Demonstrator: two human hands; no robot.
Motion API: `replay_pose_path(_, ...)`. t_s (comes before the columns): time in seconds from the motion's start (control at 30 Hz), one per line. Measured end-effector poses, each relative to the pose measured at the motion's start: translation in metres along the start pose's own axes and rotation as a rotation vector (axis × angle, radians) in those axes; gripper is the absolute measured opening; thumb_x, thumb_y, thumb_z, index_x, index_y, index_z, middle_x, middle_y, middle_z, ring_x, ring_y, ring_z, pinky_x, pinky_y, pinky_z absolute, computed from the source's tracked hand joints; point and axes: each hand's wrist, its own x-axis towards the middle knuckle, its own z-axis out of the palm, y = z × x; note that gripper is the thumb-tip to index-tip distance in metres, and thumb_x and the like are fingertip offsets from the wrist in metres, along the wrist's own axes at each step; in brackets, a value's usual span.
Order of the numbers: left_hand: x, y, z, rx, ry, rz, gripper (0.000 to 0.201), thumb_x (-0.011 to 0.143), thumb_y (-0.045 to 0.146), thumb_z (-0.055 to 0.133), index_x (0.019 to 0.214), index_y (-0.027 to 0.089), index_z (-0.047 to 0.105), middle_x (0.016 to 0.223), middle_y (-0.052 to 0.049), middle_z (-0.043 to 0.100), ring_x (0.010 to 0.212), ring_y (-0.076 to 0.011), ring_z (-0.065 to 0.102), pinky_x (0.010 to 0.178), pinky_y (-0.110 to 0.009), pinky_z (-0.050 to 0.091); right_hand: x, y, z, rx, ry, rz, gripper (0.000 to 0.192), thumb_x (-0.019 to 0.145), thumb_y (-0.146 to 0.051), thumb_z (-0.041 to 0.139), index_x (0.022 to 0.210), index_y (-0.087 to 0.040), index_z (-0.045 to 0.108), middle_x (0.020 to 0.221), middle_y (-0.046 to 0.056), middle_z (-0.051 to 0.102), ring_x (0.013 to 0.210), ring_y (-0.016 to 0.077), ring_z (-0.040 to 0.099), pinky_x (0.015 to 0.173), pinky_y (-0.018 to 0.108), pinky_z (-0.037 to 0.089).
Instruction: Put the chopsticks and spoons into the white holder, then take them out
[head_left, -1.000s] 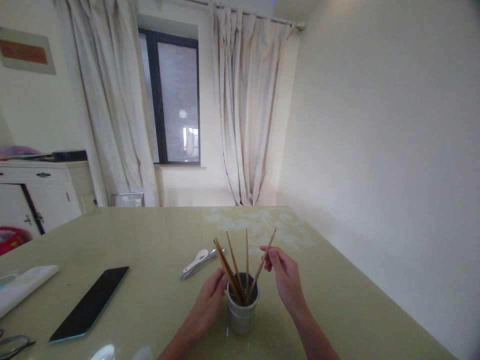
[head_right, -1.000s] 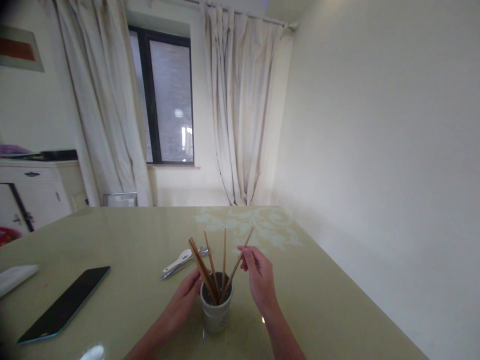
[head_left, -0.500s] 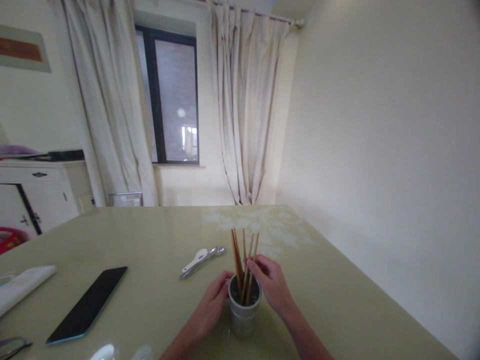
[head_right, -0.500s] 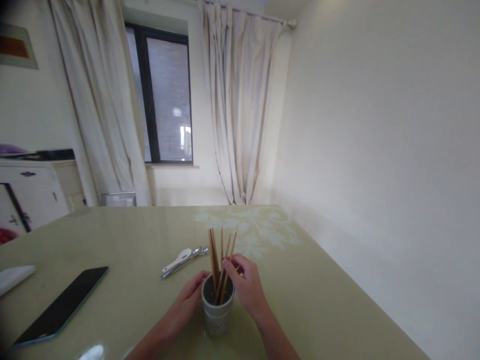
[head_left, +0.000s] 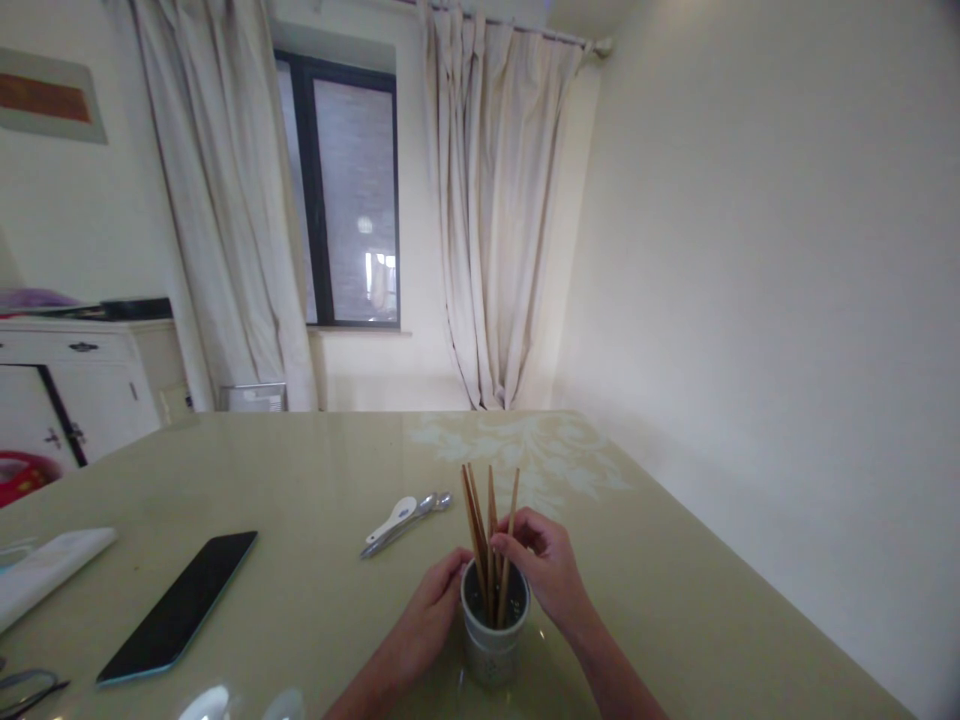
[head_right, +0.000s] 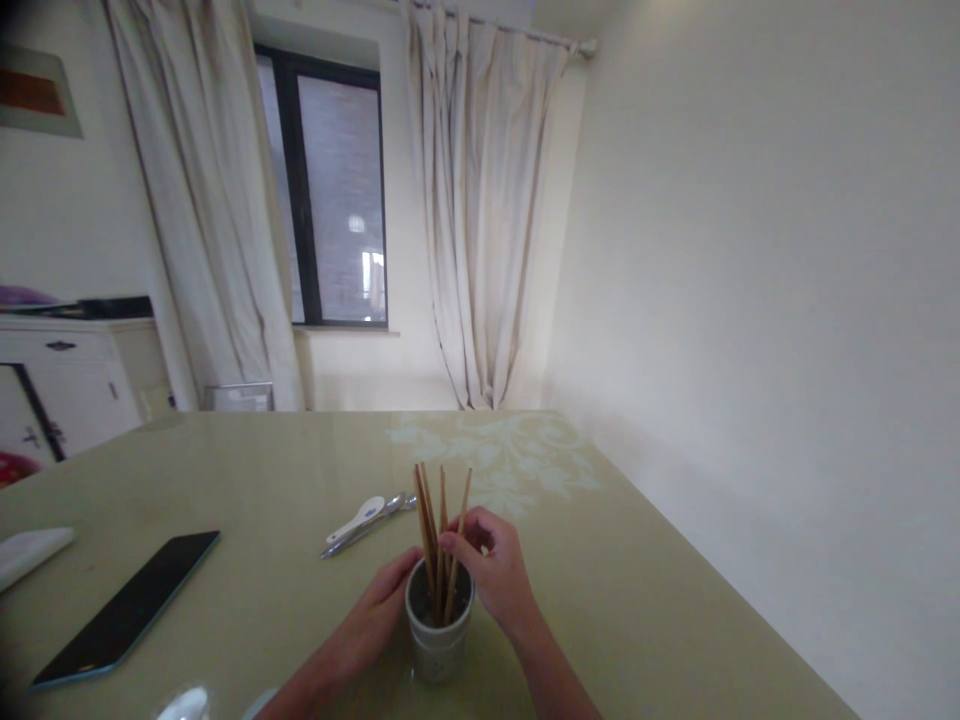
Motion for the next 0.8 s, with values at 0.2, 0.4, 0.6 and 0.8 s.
replay_pose_path(0.2, -0.002, 0.007, 0.003, -0.018, -0.025, 0.022, 0.045, 0.099, 0.060, 0.060, 0.120, 0.024, 0.077, 0.119, -0.007, 0.080, 0.110, -0.0271, 0.070, 0.103, -0.041, 0.055, 0.000, 0.007, -0.004, 0.045, -0.072, 0.006, 0.052, 0.079, -0.064, 0.087, 0.100, -0.017, 0.079, 0.082, 0.005, 0.074, 0.073, 0.0209, 0.065, 0.072, 0.034, 0.055)
replay_pose_path(0.4, -0.001, 0.001, 0.000, 0.022, 0.036, 0.013, 0.045, 0.098, 0.061, 0.061, 0.119, 0.025, 0.079, 0.120, -0.007, 0.081, 0.120, -0.0295, 0.067, 0.106, -0.043, 0.054, 0.000, 0.007, -0.005, -0.018, -0.079, 0.007, 0.046, 0.078, -0.062, 0.087, 0.089, -0.018, 0.078, 0.075, 0.002, 0.070, 0.069, 0.0199, 0.064, 0.070, 0.032, 0.054)
replay_pose_path(0.6, 0.001, 0.002, 0.003, -0.018, -0.016, 0.039, 0.044, 0.100, 0.058, 0.061, 0.121, 0.023, 0.078, 0.125, -0.007, 0.079, 0.109, -0.0259, 0.070, 0.110, -0.045, 0.052, -0.003, -0.003, -0.005, -0.031, -0.164, -0.065, 0.039, 0.077, -0.056, 0.091, 0.092, -0.021, 0.081, 0.083, 0.002, 0.070, 0.071, 0.0177, 0.059, 0.069, 0.029, 0.048)
replay_pose_path(0.8, 0.000, 0.011, 0.005, -0.039, -0.029, 0.051, 0.049, 0.100, 0.059, 0.061, 0.132, 0.024, 0.076, 0.135, -0.010, 0.077, 0.124, -0.0306, 0.068, 0.120, -0.051, 0.046, -0.004, -0.007, -0.001, -0.050, -0.137, -0.022, 0.043, 0.075, -0.051, 0.093, 0.108, -0.023, 0.085, 0.077, -0.001, 0.066, 0.068, 0.0169, 0.052, 0.065, 0.029, 0.043)
